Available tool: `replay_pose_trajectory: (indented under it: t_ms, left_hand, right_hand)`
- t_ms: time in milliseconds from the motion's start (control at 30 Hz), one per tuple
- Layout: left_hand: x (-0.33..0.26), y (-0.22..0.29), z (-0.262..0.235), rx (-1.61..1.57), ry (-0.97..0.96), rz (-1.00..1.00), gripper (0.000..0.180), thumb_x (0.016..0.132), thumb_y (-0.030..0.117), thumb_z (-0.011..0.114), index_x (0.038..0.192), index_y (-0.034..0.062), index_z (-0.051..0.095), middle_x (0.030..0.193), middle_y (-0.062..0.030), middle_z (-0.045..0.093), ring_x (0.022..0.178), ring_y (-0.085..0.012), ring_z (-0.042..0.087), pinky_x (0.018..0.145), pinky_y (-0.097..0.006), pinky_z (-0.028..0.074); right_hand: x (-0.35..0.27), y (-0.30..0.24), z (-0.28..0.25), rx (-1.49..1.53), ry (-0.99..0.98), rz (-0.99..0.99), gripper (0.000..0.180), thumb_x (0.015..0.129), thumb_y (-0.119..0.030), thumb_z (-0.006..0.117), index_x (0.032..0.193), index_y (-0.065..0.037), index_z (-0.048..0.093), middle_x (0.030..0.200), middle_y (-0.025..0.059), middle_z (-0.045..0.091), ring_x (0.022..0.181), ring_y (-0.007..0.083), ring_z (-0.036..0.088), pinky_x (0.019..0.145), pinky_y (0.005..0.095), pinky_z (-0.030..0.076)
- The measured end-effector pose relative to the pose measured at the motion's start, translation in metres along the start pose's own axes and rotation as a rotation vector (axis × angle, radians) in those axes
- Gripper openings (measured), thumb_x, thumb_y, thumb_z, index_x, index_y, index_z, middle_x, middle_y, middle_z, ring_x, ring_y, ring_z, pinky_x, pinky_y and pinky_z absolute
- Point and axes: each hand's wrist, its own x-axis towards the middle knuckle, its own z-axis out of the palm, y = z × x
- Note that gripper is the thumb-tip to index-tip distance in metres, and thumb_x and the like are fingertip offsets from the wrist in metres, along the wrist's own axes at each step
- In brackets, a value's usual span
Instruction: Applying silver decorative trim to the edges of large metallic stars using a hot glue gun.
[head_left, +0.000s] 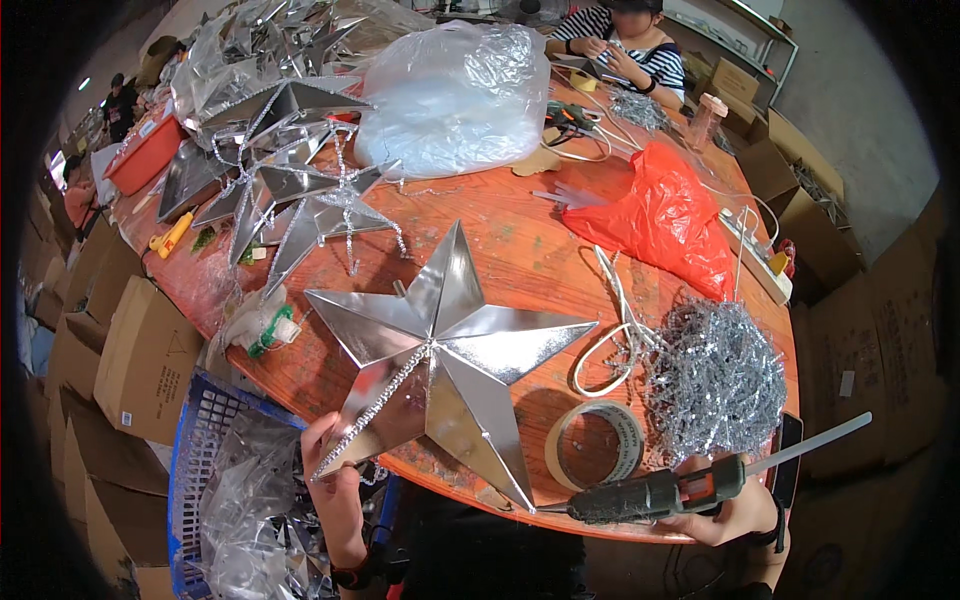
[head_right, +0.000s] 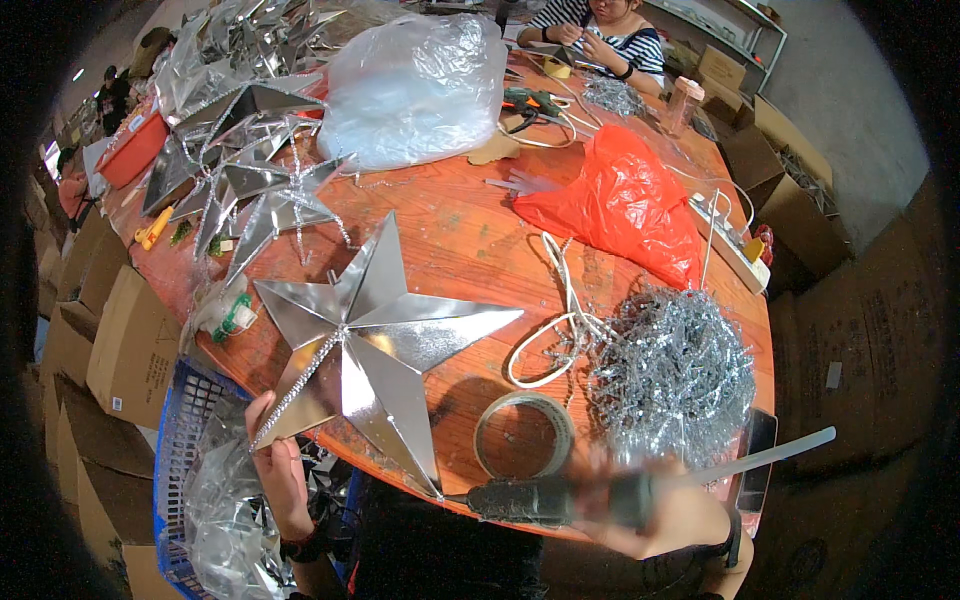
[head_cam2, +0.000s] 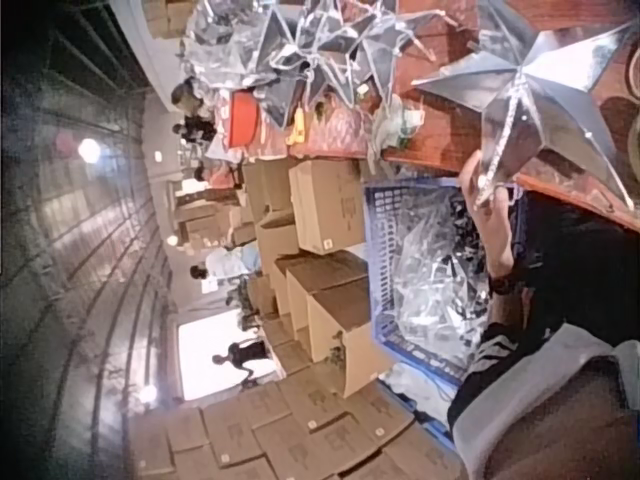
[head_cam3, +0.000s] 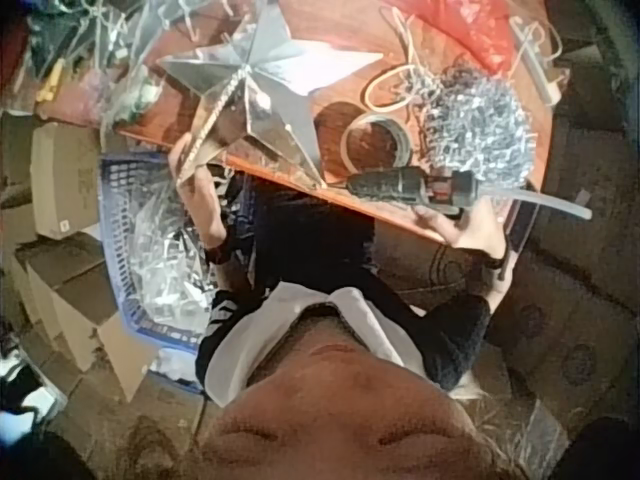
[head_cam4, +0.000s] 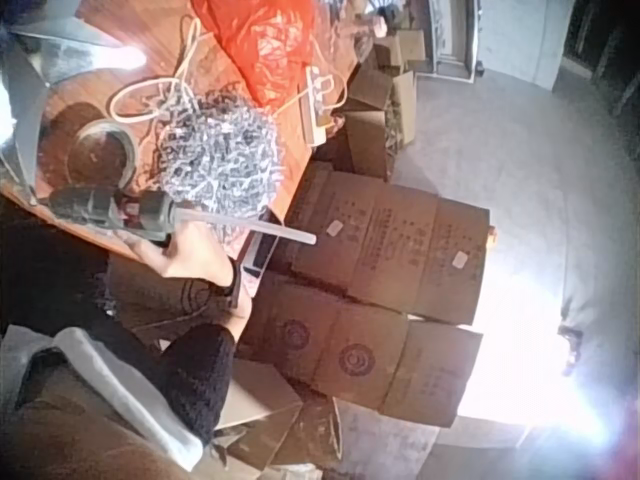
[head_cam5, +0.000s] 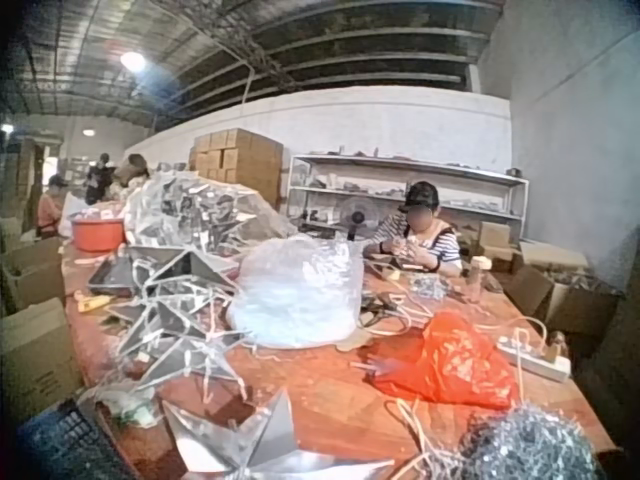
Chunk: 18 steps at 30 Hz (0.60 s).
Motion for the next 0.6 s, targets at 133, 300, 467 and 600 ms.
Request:
replay_pose_trajectory:
  t_ms: [133, 300, 467, 600]
  left_hand:
    - [0.003, -0.004, 0.0, 0.012, -0.007, 0.007, 0.049, 0.071, -0.003, 0.041, 0.12, 0.0001, 0.046, 0.111, -0.0078, 0.049, 0.1, -0.0134, 0.048, 0.092, -0.027, 0.036]
    - [0.002, -0.008, -0.013, 0.032, -0.183, 0.102, 0.041, 0.088, 0.004, 0.034, 0.129, -0.0005, 0.036, 0.124, -0.0104, 0.043, 0.118, -0.0184, 0.042, 0.104, -0.033, 0.028]
    - [0.0, -0.007, -0.01, 0.452, -0.047, 0.154, 0.034, 0.097, 0.015, 0.032, 0.127, -0.0001, 0.039, 0.125, -0.008, 0.043, 0.112, -0.0183, 0.045, 0.095, -0.029, 0.037]
    - [-0.002, -0.005, -0.011, 0.366, -0.02, -0.197, 0.05, 0.096, 0.037, 0.034, 0.137, 0.0089, 0.03, 0.135, -0.0071, 0.034, 0.121, -0.0184, 0.035, 0.097, -0.042, 0.031]
  right_hand:
    - [0.0, -0.001, -0.002, -0.161, 0.048, -0.151, 0.026, 0.078, -0.02, 0.068, 0.099, -0.006, 0.063, 0.093, 0.0082, 0.066, 0.086, 0.0176, 0.065, 0.071, 0.0285, 0.054]
    - [0.019, -0.012, -0.007, -0.028, 0.112, 0.077, 0.036, 0.081, -0.02, 0.069, 0.109, -0.003, 0.056, 0.077, 0.003, 0.062, 0.061, 0.0101, 0.059, 0.052, 0.0253, 0.046]
    - [0.033, 0.013, 0.004, -0.053, 0.275, 0.024, 0.033, 0.081, -0.028, 0.069, 0.093, 0.001, 0.056, 0.072, 0.0121, 0.059, 0.061, 0.0202, 0.059, 0.055, 0.0309, 0.046]
    - [0.038, 0.02, 0.007, -0.09, 0.349, 0.018, 0.032, 0.085, -0.028, 0.064, 0.089, 0.002, 0.056, 0.079, 0.0153, 0.056, 0.068, 0.0276, 0.06, 0.062, 0.0354, 0.047]
